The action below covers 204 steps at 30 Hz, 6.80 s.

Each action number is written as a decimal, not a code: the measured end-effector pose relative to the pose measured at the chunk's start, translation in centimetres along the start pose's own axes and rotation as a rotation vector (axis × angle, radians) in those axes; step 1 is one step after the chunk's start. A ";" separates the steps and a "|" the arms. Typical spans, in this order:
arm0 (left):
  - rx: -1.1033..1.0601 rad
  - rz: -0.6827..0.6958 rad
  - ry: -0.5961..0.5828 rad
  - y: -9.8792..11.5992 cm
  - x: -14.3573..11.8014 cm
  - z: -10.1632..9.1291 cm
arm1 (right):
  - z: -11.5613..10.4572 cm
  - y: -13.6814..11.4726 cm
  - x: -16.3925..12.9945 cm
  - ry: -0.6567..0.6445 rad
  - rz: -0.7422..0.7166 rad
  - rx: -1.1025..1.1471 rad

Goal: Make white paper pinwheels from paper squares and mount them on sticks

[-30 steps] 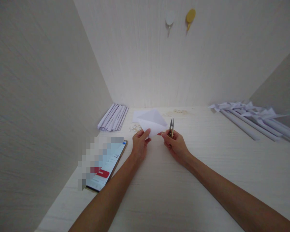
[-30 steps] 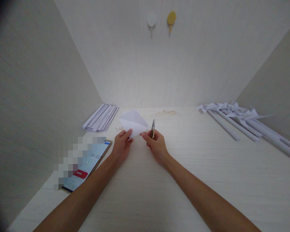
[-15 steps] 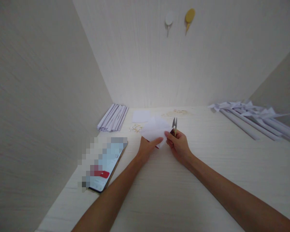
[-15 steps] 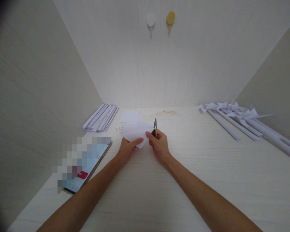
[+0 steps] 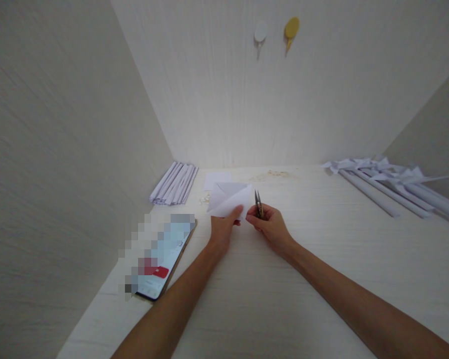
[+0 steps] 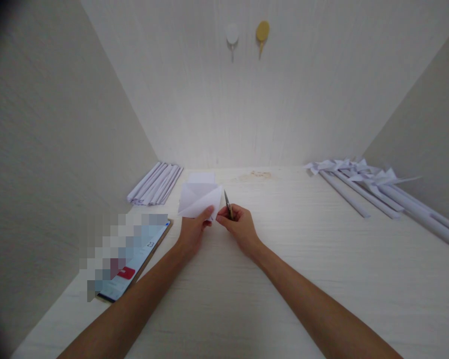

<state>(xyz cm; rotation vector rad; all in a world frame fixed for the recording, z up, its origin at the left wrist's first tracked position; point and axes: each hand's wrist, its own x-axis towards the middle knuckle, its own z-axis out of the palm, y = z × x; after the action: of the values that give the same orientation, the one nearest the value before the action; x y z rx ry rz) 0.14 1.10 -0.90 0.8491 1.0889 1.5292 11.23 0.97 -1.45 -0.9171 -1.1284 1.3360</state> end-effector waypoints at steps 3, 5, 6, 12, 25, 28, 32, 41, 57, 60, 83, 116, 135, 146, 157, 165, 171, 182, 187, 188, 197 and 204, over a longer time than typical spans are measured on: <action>0.020 0.016 0.004 -0.1 0.1 0.0 | 0.0 0.0 -0.1 0.011 -0.024 -0.046; 0.050 0.032 -0.001 -0.1 0.1 0.0 | 0.1 -0.1 -0.1 0.013 -0.033 -0.059; 0.067 0.042 -0.007 -0.1 0.0 0.0 | 0.1 -0.1 -0.2 0.014 -0.036 -0.064; 0.160 0.091 -0.036 0.1 -0.2 0.1 | 0.0 0.1 -0.2 0.036 -0.041 -0.145; 0.231 0.094 -0.019 -0.1 -0.2 0.1 | 0.1 0.0 -0.3 0.129 -0.087 -0.210; 0.191 0.070 -0.022 0.0 -0.3 0.3 | 0.0 0.1 -0.2 0.132 -0.080 -0.205; 0.122 0.031 -0.004 0.2 -0.5 0.4 | -0.1 0.2 -0.2 0.135 -0.072 -0.186; 0.045 0.010 0.003 -0.1 -0.6 0.4 | 0.0 0.0 -0.2 0.125 -0.056 -0.147; 0.022 -0.015 0.007 0.0 -0.9 0.9 | -0.1 0.1 -0.3 0.127 -0.067 -0.058; 0.057 -0.004 -0.001 -0.1 -0.9 0.9 | -0.2 0.2 -0.2 0.137 -0.067 -0.054; -0.025 0.029 0.170 0.3 0.5 -0.2 | 0.5 0.0 -0.6 -0.135 0.029 -0.027; -0.225 -0.015 0.130 0.8 0.8 -0.4 | 0.6 -0.2 -0.7 -0.169 0.207 -0.075; -0.163 0.004 0.155 0.5 1.0 -0.5 | 0.8 -0.4 -0.7 -0.153 0.228 -0.068; -0.163 0.003 0.137 0.5 0.9 -0.5 | 0.8 -0.2 -0.6 -0.135 0.203 -0.099; -0.158 0.001 0.139 0.6 0.8 -0.5 | 0.8 -0.4 -0.7 -0.125 0.187 -0.108; -0.158 0.014 0.122 0.6 0.8 -0.5 | 0.9 -0.6 -0.7 -0.123 0.192 -0.124; -0.186 0.029 0.166 0.6 1.0 -0.6 | 0.8 -0.3 -0.5 -0.181 0.227 -0.109; -0.068 -0.021 0.018 0.6 0.6 -0.5 | 1.0 -0.4 -0.7 0.010 0.109 0.051; 0.063 0.001 -0.053 0.3 0.1 -0.1 | 0.8 0.1 -0.6 -0.016 0.056 -0.004; 0.079 0.005 -0.056 0.3 0.0 -0.1 | 0.7 0.1 -0.6 -0.017 0.048 -0.008; 0.059 -0.020 -0.025 0.4 0.1 0.0 | 0.8 0.1 -0.8 -0.009 0.031 -0.013; 0.055 -0.017 -0.058 0.0 0.2 -0.2 | 0.7 0.1 -0.7 0.045 0.027 -0.033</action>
<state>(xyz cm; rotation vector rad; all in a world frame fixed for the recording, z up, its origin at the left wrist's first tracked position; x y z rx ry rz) -0.14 1.27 -0.95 0.9145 1.0976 1.4569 10.57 0.23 -1.40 -0.9846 -1.1096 1.3160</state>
